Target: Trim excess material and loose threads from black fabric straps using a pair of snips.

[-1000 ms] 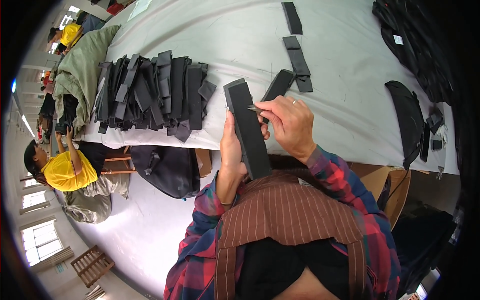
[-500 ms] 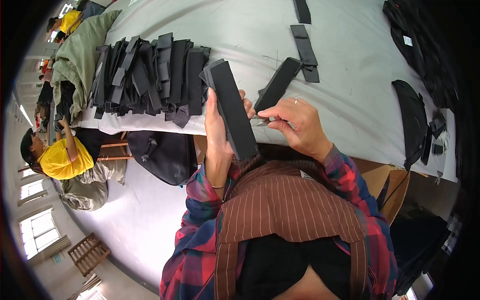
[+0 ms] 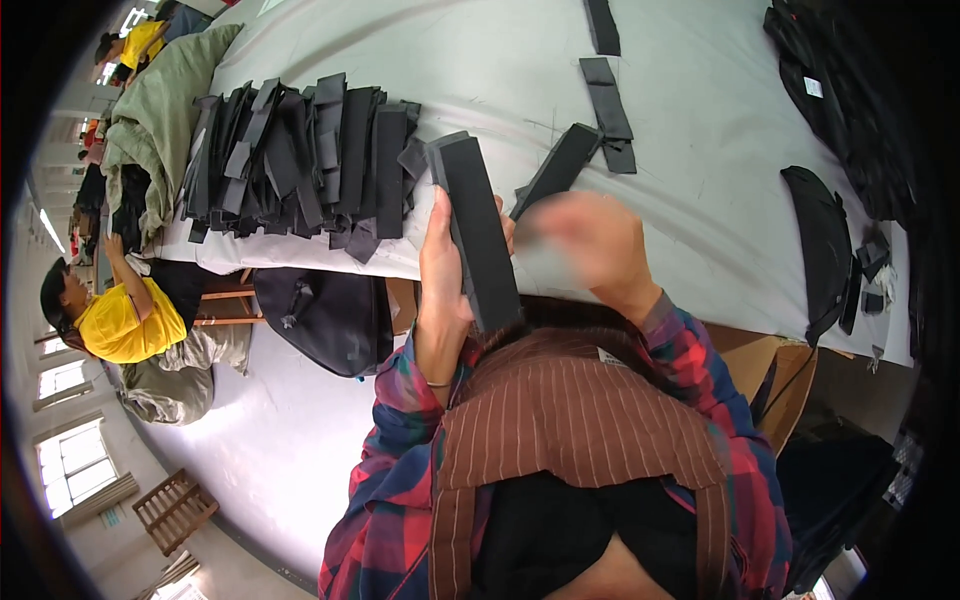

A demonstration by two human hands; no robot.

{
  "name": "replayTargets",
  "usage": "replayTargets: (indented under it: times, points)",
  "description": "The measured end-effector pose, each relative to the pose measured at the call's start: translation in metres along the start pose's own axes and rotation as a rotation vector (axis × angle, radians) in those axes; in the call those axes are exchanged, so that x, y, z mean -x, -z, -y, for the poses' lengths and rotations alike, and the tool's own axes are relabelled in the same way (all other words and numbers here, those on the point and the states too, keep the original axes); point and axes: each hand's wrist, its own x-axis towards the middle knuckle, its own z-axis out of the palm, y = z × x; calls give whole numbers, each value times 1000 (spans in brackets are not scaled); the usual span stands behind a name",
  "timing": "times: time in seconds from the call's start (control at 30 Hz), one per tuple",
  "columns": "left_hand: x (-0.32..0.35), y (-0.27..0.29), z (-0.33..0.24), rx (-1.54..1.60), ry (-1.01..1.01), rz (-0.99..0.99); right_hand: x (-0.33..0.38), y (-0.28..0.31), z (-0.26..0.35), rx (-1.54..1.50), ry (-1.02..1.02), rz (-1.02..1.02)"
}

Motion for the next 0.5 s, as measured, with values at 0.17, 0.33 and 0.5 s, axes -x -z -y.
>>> replayTargets:
  times: [0.17,0.33,0.5]
  points:
    - [10,-2,4,-218,200,-47,-22,11,-3,-246,-79,-81]
    - [14,-2,6,-490,268,57,-23,13,-9,-114,-204,125]
    - [13,6,-8,-19,329,298,-13,12,-29,-423,-357,37]
